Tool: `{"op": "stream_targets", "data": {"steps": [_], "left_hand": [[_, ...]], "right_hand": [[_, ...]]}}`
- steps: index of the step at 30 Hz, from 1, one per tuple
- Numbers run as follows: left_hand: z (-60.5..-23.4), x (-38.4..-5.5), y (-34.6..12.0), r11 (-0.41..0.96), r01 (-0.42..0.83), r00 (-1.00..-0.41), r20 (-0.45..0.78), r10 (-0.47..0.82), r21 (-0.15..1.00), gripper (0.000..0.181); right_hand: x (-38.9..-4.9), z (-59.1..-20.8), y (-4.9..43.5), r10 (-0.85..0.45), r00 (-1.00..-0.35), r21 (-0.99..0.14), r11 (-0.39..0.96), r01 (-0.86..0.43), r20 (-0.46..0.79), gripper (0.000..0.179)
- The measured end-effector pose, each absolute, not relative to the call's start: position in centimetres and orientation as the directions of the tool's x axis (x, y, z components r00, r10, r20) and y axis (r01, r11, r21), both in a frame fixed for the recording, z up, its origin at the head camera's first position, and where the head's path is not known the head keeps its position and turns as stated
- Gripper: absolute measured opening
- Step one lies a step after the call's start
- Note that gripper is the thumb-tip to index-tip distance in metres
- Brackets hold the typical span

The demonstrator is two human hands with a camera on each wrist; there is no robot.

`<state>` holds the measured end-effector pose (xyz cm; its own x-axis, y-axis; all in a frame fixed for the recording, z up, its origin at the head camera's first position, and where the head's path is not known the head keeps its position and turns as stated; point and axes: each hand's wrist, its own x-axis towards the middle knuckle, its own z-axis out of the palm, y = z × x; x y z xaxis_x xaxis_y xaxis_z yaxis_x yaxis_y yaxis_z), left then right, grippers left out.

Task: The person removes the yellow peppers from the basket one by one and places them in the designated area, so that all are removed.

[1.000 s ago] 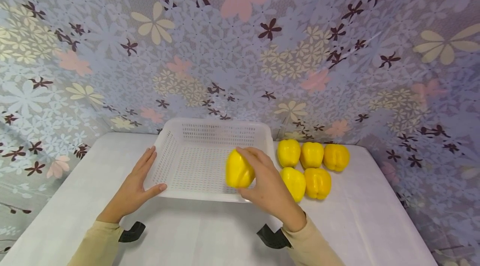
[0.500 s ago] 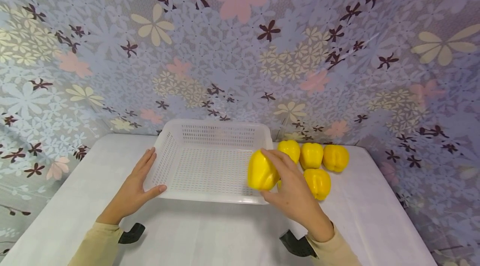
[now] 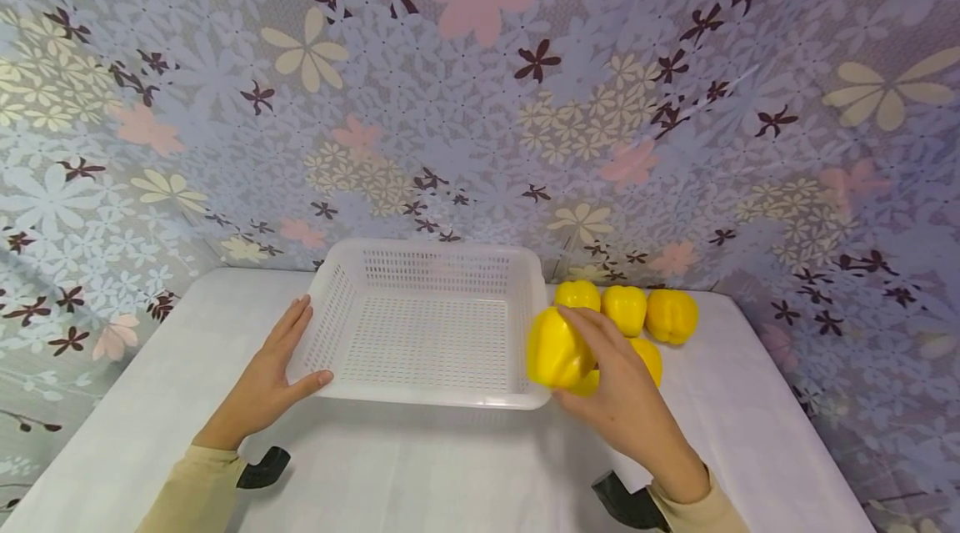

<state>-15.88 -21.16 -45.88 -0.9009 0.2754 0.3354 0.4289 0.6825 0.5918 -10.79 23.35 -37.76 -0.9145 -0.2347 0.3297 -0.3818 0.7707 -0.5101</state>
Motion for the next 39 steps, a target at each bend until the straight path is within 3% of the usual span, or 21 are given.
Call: {"op": "stream_targets", "data": {"steps": [15, 23, 39], "left_hand": [[-46.1, -15.9, -21.2, 0.686, 0.437, -0.896, 0.351, 0.273, 0.582, 0.101], [-46.1, -15.9, -21.2, 0.693, 0.423, -0.903, 0.337, 0.268, 0.584, 0.102], [-46.0, -15.9, -21.3, 0.682, 0.428, -0.901, 0.34, 0.27, 0.593, 0.102]], "right_hand": [[-10.1, -38.5, 25.6, -0.171, -0.943, -0.505, 0.81, -0.299, 0.285, 0.097], [-9.7, -39.4, 27.0, -0.162, -0.926, -0.437, 0.845, -0.309, 0.342, 0.097], [-9.2, -40.3, 30.2, -0.117, -0.932, -0.415, 0.871, -0.263, 0.343, 0.103]]}}
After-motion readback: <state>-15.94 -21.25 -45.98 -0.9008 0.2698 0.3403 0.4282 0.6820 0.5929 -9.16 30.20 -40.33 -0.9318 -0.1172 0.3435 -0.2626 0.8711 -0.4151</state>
